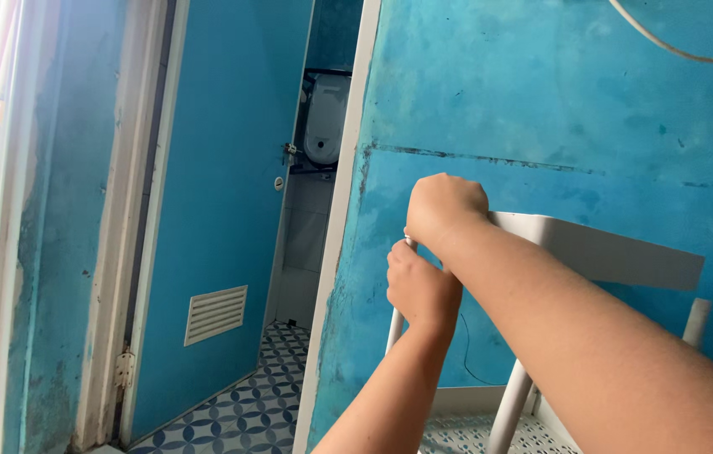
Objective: The person assembles a white plastic three-tier rolling cart by inserting vertical poles into the perforated shelves and securing them. They handle the shelves and poles one at a time, aligning and pushing the poles through the shelf holes to build the frame.
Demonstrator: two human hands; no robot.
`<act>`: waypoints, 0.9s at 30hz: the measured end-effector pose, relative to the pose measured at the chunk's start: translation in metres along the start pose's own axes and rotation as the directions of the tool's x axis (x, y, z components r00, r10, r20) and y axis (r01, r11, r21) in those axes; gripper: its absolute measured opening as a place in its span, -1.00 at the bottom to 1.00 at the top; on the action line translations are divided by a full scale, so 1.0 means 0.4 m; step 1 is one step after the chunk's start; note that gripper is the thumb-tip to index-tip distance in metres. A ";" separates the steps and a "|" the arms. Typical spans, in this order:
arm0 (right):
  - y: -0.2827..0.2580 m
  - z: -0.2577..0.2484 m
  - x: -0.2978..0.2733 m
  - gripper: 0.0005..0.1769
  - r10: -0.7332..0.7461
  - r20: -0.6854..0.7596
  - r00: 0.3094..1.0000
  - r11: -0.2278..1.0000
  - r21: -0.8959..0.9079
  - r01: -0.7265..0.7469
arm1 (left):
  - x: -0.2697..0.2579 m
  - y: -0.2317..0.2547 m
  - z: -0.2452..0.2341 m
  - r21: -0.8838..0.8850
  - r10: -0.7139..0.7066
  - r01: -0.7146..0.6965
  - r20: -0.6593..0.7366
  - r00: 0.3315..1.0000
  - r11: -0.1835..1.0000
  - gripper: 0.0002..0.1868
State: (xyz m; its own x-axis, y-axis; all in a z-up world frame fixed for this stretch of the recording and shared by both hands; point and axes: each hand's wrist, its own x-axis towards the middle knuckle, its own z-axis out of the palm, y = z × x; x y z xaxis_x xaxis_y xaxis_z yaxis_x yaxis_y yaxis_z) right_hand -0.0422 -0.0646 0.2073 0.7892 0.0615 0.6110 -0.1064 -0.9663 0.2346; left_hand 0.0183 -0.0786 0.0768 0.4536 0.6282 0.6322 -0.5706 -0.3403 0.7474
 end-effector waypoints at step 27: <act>0.006 0.046 0.064 -0.77 0.011 0.024 1.000 1.000 0.002 -0.011 | 0.178 -0.095 -0.014 -0.237 -0.223 0.657 0.814 0.536 0.716 -0.71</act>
State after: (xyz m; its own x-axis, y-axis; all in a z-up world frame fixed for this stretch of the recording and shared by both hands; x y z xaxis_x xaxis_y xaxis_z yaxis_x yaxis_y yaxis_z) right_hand -0.0112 -0.0698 0.2097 0.8021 0.0454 0.5955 -0.1136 -0.9673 0.2267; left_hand 0.0684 -0.0169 0.0923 0.9277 -0.1573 0.3386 -0.2725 0.3350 0.9020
